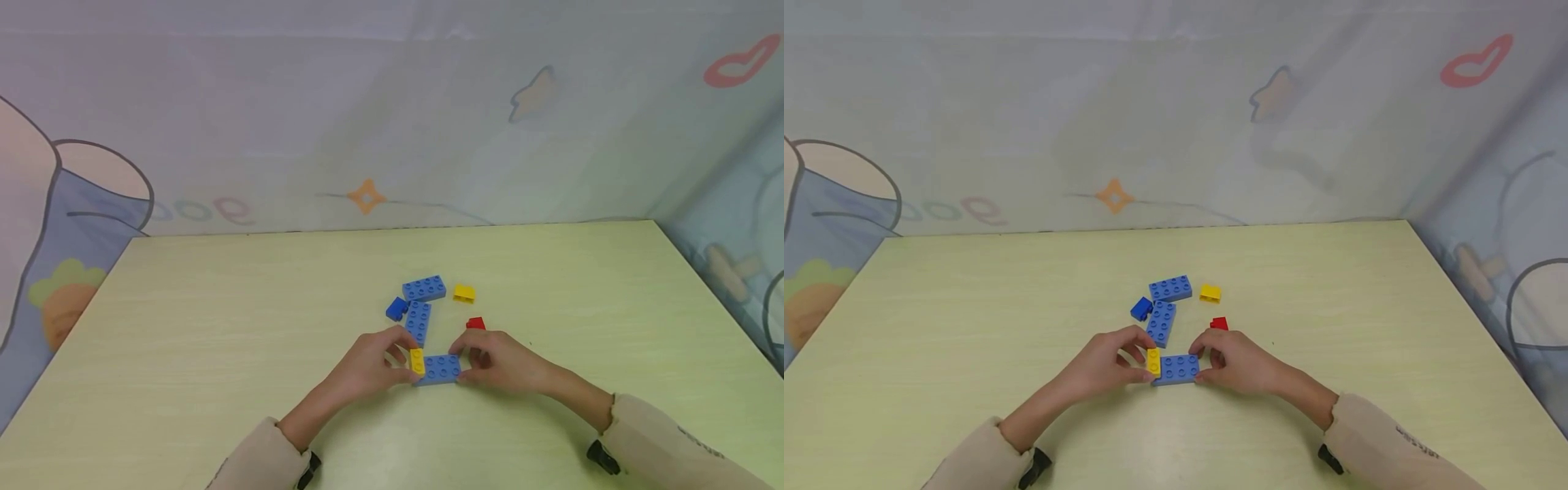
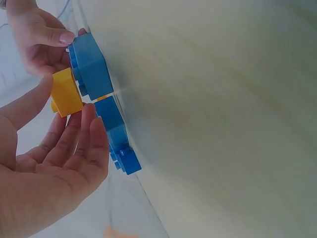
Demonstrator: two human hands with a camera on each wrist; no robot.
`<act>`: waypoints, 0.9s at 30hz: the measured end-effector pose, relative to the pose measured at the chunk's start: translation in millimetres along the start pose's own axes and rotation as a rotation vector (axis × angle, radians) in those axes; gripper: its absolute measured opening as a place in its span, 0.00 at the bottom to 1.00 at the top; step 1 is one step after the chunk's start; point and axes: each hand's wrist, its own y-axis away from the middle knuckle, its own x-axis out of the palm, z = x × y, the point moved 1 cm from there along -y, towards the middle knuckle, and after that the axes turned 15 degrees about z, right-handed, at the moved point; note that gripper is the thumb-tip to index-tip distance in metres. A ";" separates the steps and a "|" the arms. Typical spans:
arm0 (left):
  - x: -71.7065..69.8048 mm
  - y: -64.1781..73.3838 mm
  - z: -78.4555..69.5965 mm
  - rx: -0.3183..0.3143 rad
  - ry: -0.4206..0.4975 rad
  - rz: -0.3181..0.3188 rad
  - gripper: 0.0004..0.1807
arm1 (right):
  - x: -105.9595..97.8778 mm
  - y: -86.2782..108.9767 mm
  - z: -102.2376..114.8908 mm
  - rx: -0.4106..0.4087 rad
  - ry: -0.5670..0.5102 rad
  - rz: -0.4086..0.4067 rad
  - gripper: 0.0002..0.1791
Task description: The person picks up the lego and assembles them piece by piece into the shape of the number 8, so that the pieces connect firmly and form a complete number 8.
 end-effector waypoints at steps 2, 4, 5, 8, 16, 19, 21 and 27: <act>0.5 -0.5 0.3 0.003 -0.005 0.001 0.17 | 0.2 -0.3 -0.4 0.004 -0.002 0.001 0.15; 0.8 -0.8 0.4 0.009 -0.012 0.004 0.17 | 0.3 -0.5 -0.6 0.005 0.000 -0.001 0.15; 0.9 -0.8 0.3 0.011 -0.013 0.005 0.17 | 0.4 -0.5 -0.6 0.006 0.001 -0.003 0.15; 1.1 -1.0 -0.2 0.017 -0.012 0.007 0.18 | 0.6 -0.6 -1.0 0.006 0.004 -0.006 0.15; 2.1 0.3 -0.9 0.016 -0.013 0.003 0.19 | 0.7 -0.6 -1.5 0.003 0.002 -0.007 0.15; 2.6 0.4 -1.6 0.004 -0.021 0.001 0.19 | 0.6 -0.5 -1.2 0.001 0.005 -0.006 0.15; 2.7 0.6 -2.4 0.004 -0.025 -0.001 0.18 | 0.5 -0.4 -1.1 -0.003 0.008 -0.005 0.15; 1.7 1.0 -5.4 -0.013 -0.022 -0.003 0.17 | 0.0 -0.2 -1.0 -0.010 0.011 -0.003 0.15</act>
